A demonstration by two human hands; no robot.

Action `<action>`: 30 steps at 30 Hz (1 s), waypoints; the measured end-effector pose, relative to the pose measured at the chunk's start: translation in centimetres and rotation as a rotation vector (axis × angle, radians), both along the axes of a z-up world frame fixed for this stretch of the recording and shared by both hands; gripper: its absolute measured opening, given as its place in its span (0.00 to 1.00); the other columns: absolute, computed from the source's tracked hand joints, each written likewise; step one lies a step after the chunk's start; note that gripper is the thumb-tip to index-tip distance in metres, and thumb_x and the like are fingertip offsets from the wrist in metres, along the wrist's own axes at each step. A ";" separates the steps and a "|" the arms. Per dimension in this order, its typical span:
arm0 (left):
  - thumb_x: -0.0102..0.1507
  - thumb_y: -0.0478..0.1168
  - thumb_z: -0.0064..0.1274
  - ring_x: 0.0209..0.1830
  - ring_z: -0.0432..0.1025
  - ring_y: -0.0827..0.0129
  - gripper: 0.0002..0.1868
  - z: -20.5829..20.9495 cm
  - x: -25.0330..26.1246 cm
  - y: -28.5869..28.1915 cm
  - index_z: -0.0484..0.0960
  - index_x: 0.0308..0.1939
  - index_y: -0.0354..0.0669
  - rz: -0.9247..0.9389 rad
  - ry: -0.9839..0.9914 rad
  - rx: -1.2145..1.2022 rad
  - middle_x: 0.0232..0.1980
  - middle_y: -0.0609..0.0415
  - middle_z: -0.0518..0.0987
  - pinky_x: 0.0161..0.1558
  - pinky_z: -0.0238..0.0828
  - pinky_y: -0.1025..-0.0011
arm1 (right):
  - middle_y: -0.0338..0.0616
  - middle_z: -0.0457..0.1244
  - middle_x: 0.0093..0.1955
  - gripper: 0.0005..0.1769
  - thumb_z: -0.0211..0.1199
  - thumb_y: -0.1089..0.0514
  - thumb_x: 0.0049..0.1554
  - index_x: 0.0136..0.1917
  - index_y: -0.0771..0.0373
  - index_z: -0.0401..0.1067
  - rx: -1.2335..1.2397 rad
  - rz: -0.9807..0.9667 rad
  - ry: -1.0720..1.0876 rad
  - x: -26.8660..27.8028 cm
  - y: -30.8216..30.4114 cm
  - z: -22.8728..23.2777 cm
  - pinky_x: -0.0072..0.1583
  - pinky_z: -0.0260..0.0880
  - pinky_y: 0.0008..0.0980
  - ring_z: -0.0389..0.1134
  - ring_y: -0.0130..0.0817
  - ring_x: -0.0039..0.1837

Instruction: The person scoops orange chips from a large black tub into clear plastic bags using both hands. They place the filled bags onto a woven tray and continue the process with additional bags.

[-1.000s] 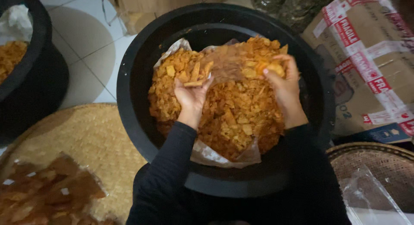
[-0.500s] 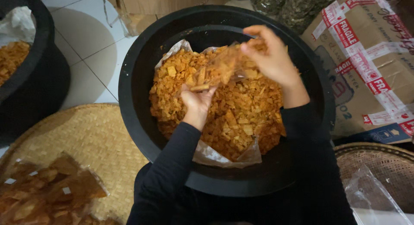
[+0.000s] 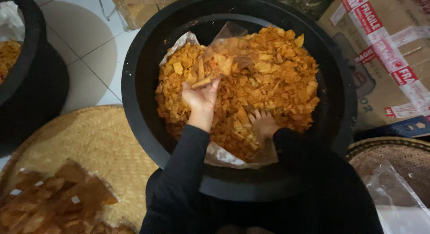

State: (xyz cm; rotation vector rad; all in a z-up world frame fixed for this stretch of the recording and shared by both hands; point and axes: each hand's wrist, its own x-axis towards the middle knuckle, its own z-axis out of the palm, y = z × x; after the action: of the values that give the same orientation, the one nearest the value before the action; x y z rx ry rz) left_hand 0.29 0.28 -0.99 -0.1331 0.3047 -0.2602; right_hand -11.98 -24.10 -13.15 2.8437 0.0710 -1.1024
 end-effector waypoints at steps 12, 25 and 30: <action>0.73 0.61 0.22 0.78 0.51 0.38 0.37 -0.6 0.4 -0.4 0.53 0.78 0.42 -0.007 0.001 -0.001 0.78 0.37 0.54 0.71 0.49 0.28 | 0.68 0.57 0.68 0.47 0.64 0.56 0.61 0.84 0.67 0.43 0.315 -0.376 -0.188 4.5 -1.1 2.7 0.49 0.73 0.50 0.70 0.57 0.47; 0.73 0.60 0.22 0.77 0.54 0.41 0.35 -1.4 0.3 -0.7 0.59 0.75 0.40 0.003 -0.032 0.093 0.76 0.39 0.59 0.71 0.49 0.29 | 0.67 0.39 0.81 0.49 0.66 0.65 0.54 0.82 0.59 0.46 0.044 0.012 -0.356 2.1 5.6 1.9 0.47 0.76 0.46 0.67 0.61 0.59; 0.72 0.61 0.22 0.78 0.52 0.41 0.35 -1.4 0.4 -0.5 0.58 0.75 0.43 0.000 -0.016 0.106 0.78 0.41 0.58 0.71 0.48 0.28 | 0.72 0.39 0.83 0.25 0.62 0.69 0.56 0.67 0.71 0.66 0.068 -0.108 -0.297 4.3 2.0 -1.7 0.38 0.73 0.40 0.71 0.51 0.38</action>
State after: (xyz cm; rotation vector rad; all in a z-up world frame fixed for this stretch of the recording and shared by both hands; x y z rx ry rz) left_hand 0.72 -0.20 -2.36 -0.0267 0.3018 -0.2449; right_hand -7.70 -22.14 -14.84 3.0683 -0.0676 -0.6936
